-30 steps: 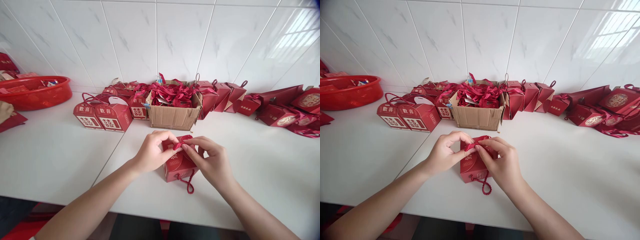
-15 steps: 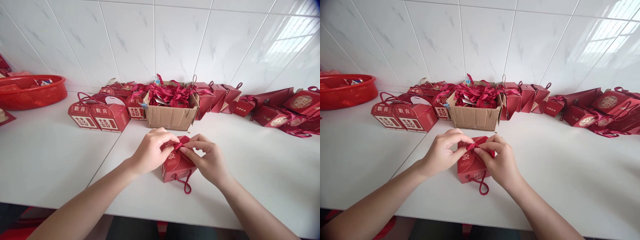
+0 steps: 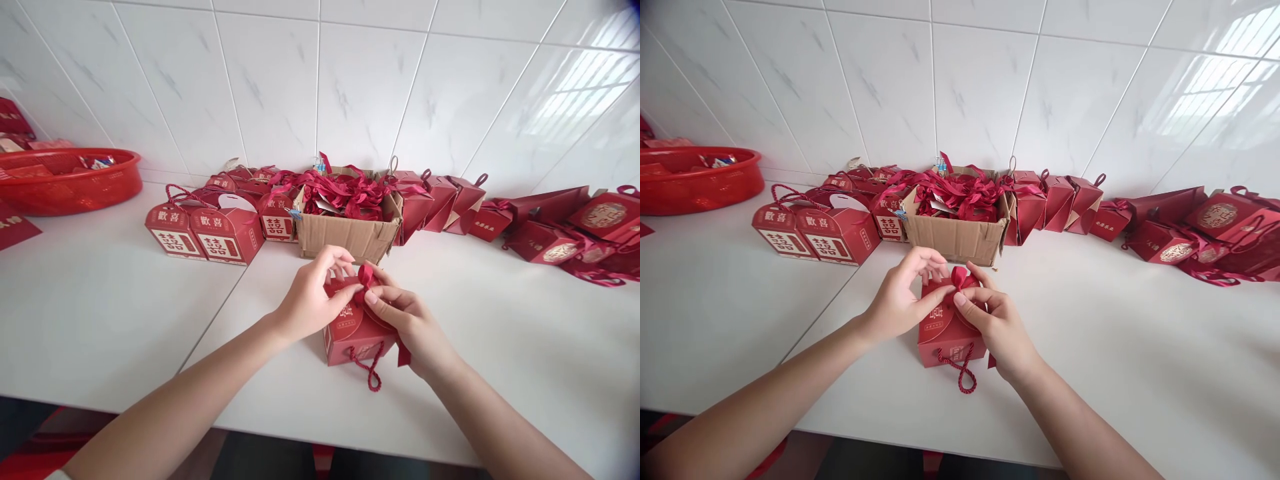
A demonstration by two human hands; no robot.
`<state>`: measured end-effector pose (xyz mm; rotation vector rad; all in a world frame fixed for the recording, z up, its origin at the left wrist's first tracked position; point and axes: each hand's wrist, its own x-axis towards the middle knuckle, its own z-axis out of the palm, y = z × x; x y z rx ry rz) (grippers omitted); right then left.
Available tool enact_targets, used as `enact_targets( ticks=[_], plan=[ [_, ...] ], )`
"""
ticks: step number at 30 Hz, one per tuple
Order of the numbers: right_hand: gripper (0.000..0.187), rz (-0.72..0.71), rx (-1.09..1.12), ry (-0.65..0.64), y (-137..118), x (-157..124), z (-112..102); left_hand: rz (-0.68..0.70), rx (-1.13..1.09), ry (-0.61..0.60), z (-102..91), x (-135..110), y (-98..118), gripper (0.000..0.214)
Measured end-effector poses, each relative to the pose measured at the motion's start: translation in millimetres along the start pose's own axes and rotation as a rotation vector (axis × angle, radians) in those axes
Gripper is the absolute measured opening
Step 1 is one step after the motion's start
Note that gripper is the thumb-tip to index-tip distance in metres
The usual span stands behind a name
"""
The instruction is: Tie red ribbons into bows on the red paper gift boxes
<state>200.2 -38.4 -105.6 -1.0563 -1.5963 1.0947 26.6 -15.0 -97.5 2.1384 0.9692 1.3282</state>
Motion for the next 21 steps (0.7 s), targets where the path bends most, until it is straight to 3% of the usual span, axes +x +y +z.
enact_targets(
  ticks=[4, 9, 13, 18, 21],
  plan=[
    [0.020, 0.167, 0.259, -0.003, 0, -4, 5, 0.020, 0.003, -0.083, -7.8, -5, 6, 0.008],
    [0.024, 0.132, 0.217, -0.006, -5, -8, 9, -0.045, 0.034, -0.109, -13.1, -6, 3, 0.010],
    [0.039, 0.092, 0.011, -0.026, -8, -8, -1, -0.097, -0.053, -0.191, -18.3, -2, -2, 0.006],
    [0.016, -0.050, -0.472, 0.149, -7, -5, -14, -0.147, -0.108, -0.293, -23.9, 4, 3, 0.004],
    [0.011, -0.023, -0.688, 0.120, -17, -9, -24, -0.177, -0.096, -0.337, -26.2, 5, 6, 0.005]
  ],
)
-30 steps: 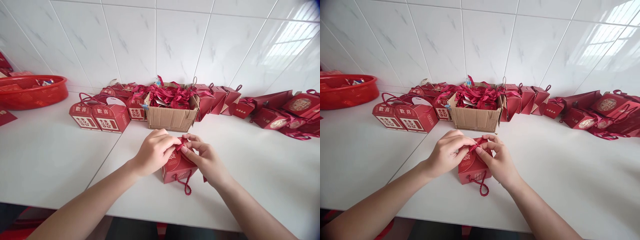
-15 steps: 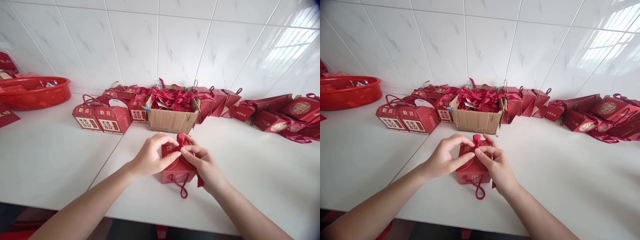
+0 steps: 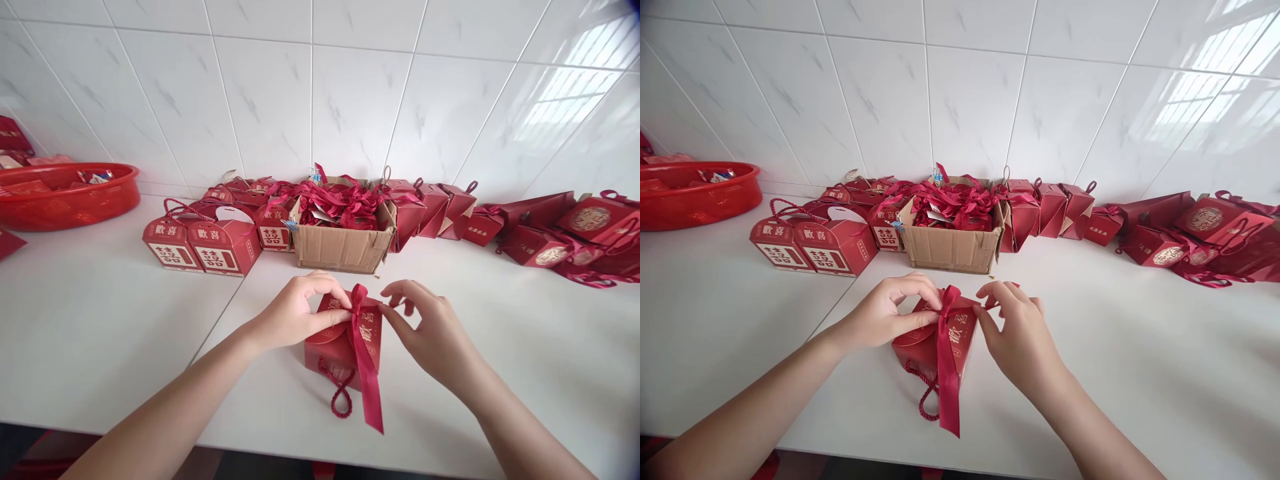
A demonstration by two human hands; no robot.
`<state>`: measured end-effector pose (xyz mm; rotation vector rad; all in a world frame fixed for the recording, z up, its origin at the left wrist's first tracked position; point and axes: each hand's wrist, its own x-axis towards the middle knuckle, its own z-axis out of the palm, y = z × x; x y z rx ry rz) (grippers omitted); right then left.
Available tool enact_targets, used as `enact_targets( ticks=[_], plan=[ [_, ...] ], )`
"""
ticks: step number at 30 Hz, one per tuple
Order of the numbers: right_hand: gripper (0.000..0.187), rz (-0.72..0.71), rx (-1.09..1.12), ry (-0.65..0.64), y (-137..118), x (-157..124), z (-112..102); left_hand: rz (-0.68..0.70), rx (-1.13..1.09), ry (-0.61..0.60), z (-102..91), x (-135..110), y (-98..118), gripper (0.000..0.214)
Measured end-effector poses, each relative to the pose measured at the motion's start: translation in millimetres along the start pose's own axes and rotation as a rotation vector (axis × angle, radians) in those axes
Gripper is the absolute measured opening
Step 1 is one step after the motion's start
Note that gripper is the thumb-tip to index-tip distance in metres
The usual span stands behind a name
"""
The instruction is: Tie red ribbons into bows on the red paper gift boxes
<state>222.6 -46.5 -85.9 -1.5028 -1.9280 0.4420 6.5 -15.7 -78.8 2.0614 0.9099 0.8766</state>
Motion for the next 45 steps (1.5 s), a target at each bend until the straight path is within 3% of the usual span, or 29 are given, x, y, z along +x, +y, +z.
enact_targets(
  ticks=[4, 6, 10, 16, 20, 25, 29, 40, 45],
  plan=[
    [0.019, 0.047, -0.019, -0.392, -9, 1, -34, -0.043, -0.011, -0.007, -2.3, -1, 2, 0.005],
    [0.027, 0.011, -0.061, -0.467, -13, 8, -48, -0.056, -0.016, -0.006, -3.3, -2, 3, 0.006],
    [0.029, -0.113, 0.042, -0.397, -19, 30, -48, -0.067, -0.011, -0.022, -5.6, 0, 5, 0.007],
    [0.008, -0.190, 0.374, -0.533, -14, 48, -17, -0.110, 0.098, -0.156, -15.3, 7, 19, 0.007],
    [0.006, -0.297, 0.476, -0.576, -9, 48, -19, -0.174, 0.221, -0.301, -26.3, 18, 32, 0.011],
    [0.029, -0.598, 0.244, -0.619, -8, 45, -28, -0.228, 0.328, -0.517, -35.2, 36, 47, 0.005],
    [0.040, -0.704, 0.092, -0.584, -7, 41, -24, -0.199, 0.404, -0.529, -35.0, 41, 48, 0.008],
    [0.061, -0.773, -0.112, -0.642, -1, 37, -24, -0.056, 0.516, -0.529, -45.8, 35, 43, 0.013],
    [0.064, -0.814, -0.115, -0.618, 1, 35, -22, -0.130, 0.506, -0.548, -46.0, 34, 43, 0.007]
  ],
)
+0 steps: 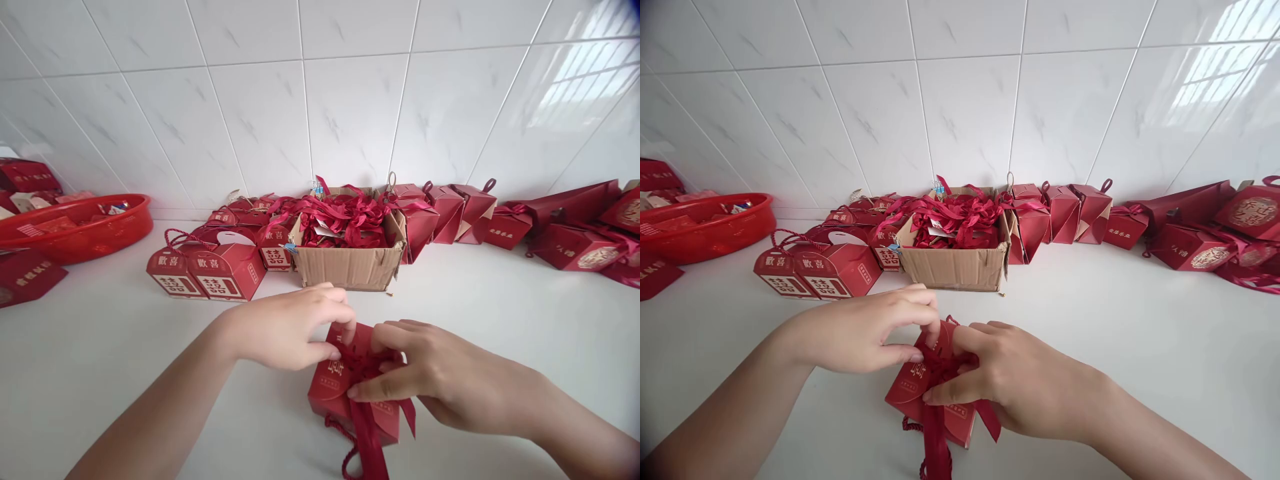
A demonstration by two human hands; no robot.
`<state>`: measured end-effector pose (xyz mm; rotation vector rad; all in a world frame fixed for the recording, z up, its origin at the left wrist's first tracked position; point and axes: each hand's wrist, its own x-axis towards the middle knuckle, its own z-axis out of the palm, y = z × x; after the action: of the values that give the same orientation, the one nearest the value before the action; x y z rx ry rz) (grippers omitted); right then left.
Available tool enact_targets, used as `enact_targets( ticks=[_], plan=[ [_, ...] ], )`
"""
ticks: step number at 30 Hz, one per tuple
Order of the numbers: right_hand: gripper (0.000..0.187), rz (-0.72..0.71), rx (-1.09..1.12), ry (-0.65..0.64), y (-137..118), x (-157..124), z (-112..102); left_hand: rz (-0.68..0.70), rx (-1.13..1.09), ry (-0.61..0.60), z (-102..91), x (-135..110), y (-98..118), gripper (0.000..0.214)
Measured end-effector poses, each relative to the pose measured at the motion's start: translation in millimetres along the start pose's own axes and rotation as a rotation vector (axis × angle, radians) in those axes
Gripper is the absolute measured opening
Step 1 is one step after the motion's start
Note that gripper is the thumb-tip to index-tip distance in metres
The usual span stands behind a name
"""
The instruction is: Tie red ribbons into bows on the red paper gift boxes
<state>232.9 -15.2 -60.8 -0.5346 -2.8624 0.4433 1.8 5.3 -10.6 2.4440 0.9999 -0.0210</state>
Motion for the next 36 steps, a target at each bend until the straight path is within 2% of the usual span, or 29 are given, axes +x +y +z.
enact_targets(
  ticks=[3, 6, 12, 22, 28, 36],
  plan=[
    [0.068, -0.005, -0.035, -0.007, 0.3, -0.8, 1.3, -0.058, -0.008, -0.025, 1.2, 1.9, -1.4, 0.016],
    [0.072, -0.004, -0.038, -0.021, 0.4, -1.1, 1.1, -0.053, -0.017, -0.059, 1.5, 4.0, -2.8, 0.027],
    [0.073, -0.011, -0.015, -0.017, 0.3, -1.2, 2.0, 0.015, -0.090, -0.087, 2.3, 7.1, -3.4, 0.013],
    [0.073, -0.007, -0.022, -0.019, -0.1, -0.9, 2.6, 0.035, -0.088, -0.090, 0.3, 7.8, -5.2, 0.018],
    [0.072, -0.012, -0.049, -0.014, -0.1, -1.7, 3.3, 0.039, -0.103, -0.047, -0.3, 6.5, -8.2, 0.016],
    [0.065, -0.027, -0.053, 0.028, -1.5, -0.7, 3.3, 0.051, -0.089, -0.078, -0.8, 7.6, -5.0, 0.015]
  ],
)
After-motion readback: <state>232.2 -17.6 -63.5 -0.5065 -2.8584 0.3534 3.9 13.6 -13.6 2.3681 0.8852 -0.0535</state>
